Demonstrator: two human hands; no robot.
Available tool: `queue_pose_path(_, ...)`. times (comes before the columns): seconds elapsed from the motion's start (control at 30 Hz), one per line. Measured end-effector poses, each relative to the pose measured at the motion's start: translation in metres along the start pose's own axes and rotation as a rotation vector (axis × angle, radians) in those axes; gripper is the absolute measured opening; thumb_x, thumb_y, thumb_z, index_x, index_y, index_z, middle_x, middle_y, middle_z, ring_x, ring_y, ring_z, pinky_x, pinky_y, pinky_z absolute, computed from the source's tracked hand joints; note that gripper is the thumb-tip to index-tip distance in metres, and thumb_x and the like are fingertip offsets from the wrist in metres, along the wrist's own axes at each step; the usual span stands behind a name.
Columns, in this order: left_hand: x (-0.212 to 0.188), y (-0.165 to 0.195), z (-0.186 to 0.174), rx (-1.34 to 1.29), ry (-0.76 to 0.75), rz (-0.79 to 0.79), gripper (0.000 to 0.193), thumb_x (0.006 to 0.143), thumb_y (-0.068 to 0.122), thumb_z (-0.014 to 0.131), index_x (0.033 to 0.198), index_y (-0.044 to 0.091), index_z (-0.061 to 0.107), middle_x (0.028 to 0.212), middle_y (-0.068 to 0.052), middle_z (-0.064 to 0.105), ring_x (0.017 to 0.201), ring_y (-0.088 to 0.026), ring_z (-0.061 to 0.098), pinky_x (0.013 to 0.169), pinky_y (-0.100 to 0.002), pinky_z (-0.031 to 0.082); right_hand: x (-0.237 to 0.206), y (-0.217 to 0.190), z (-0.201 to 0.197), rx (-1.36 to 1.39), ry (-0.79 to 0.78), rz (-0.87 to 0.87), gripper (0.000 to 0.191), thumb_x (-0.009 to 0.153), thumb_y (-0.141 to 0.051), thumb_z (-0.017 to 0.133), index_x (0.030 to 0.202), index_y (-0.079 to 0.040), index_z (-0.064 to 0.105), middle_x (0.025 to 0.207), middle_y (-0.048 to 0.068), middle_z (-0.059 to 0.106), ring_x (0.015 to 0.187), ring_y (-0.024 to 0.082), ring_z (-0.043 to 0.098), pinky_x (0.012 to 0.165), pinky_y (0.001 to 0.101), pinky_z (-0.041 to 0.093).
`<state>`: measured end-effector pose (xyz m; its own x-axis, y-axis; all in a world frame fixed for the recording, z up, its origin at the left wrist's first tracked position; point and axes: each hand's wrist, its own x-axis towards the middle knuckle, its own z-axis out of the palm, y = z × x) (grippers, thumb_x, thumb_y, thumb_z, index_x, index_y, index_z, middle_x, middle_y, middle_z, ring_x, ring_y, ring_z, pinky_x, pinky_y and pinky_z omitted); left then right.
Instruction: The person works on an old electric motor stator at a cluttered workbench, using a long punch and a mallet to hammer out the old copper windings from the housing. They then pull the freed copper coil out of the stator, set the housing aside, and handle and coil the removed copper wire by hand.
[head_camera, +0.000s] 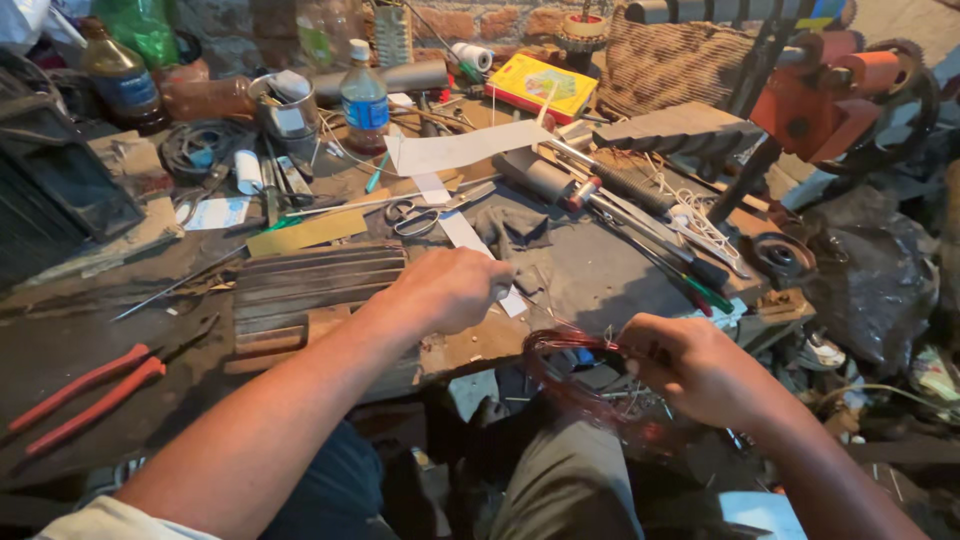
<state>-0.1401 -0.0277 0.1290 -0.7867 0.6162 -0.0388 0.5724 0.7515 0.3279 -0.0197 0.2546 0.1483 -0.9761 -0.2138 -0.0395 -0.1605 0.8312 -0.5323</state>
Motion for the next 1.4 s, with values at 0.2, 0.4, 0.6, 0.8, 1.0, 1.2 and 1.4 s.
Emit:
queue_pose_path(0.2,-0.005,-0.003,0.001,-0.125,0.067,-0.027,0.034,0.085,0.012,0.061,0.116,0.024,0.07,0.107,-0.012,0.072,0.106,-0.036,0.067,0.084,-0.05,0.054,0.028,-0.006,0.016,-0.006,-0.018,-0.089,0.023,0.076,-0.004,0.072,0.098,-0.006,0.067,0.073,0.008,0.072,0.064,0.02,0.068,0.061,0.035,0.055)
queue_pose_path(0.4,-0.003,-0.013,0.002,-0.214,0.083,0.056,0.039,0.078,0.008,0.061,0.111,0.023,0.075,0.111,-0.007,0.074,0.107,-0.031,0.068,0.089,-0.045,0.054,0.043,-0.02,0.02,0.037,-0.031,-0.041,0.019,0.079,-0.004,0.071,0.098,-0.005,0.068,0.066,0.011,0.07,0.058,0.02,0.063,0.058,0.0354,0.053)
queue_pose_path(0.6,0.004,-0.015,0.011,-0.24,0.079,0.092,0.044,0.075,0.006,0.064,0.114,0.022,0.075,0.112,-0.007,0.075,0.108,-0.03,0.069,0.09,-0.042,0.055,0.057,-0.033,0.031,0.019,0.028,-0.139,0.017,0.08,-0.004,0.071,0.097,-0.004,0.068,0.067,0.008,0.068,0.059,0.016,0.061,0.059,0.0329,0.052)
queue_pose_path(0.8,0.006,-0.022,0.013,-0.246,0.179,0.151,0.039,0.073,0.007,0.067,0.109,0.018,0.075,0.108,-0.014,0.072,0.107,-0.034,0.068,0.091,-0.043,0.055,0.077,-0.043,0.043,0.051,0.069,-0.172,0.015,0.08,-0.004,0.07,0.094,-0.005,0.071,0.068,0.009,0.066,0.062,0.016,0.061,0.059,0.0325,0.052)
queue_pose_path(1.0,0.005,-0.019,0.013,-0.156,0.322,0.046,0.028,0.081,0.005,0.062,0.108,0.006,0.065,0.108,-0.019,0.068,0.108,-0.042,0.063,0.087,-0.053,0.051,0.076,-0.033,0.031,0.002,0.072,-0.026,0.014,0.082,-0.007,0.072,0.096,-0.007,0.073,0.068,0.009,0.067,0.063,0.016,0.06,0.059,0.0331,0.052)
queue_pose_path(1.2,0.004,-0.014,0.01,-0.056,0.248,0.028,0.024,0.083,0.006,0.061,0.106,0.01,0.067,0.108,-0.016,0.068,0.109,-0.039,0.064,0.086,-0.055,0.051,0.082,-0.026,0.033,-0.02,0.095,-0.163,0.014,0.079,-0.005,0.073,0.093,-0.005,0.072,0.07,0.007,0.066,0.063,0.014,0.061,0.06,0.0318,0.052)
queue_pose_path(1.4,-0.001,-0.014,0.009,-0.035,0.245,0.028,0.03,0.081,0.006,0.063,0.109,0.014,0.068,0.112,-0.012,0.063,0.113,-0.036,0.061,0.087,-0.053,0.049,0.103,-0.035,0.049,-0.05,0.092,-0.274,0.013,0.079,-0.004,0.073,0.092,-0.004,0.071,0.073,0.01,0.068,0.064,0.017,0.065,0.061,0.0322,0.054)
